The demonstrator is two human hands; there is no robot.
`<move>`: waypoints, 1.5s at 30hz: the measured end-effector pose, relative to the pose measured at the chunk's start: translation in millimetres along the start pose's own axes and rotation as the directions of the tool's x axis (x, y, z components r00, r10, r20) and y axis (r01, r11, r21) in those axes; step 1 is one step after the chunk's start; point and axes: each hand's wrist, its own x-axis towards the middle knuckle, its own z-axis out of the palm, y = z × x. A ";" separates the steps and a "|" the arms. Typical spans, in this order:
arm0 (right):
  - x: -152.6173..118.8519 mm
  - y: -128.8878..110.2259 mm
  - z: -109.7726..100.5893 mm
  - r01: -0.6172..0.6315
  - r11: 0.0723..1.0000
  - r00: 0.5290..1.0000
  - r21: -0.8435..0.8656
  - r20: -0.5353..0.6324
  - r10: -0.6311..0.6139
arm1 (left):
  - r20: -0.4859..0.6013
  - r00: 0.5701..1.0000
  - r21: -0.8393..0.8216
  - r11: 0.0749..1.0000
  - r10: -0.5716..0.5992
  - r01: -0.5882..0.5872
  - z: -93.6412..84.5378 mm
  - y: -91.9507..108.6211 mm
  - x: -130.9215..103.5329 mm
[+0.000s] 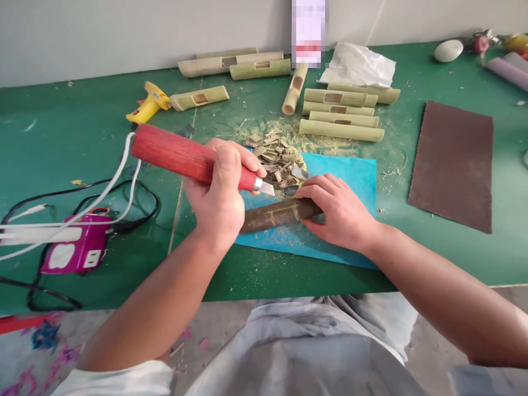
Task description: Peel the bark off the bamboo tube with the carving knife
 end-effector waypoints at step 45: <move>-1.2 -1.8 1.4 -0.031 0.977 0.999 0.211 0.031 0.025 | 0.649 0.758 0.309 0.933 -0.064 -0.186 -43.4 5.8 -10.4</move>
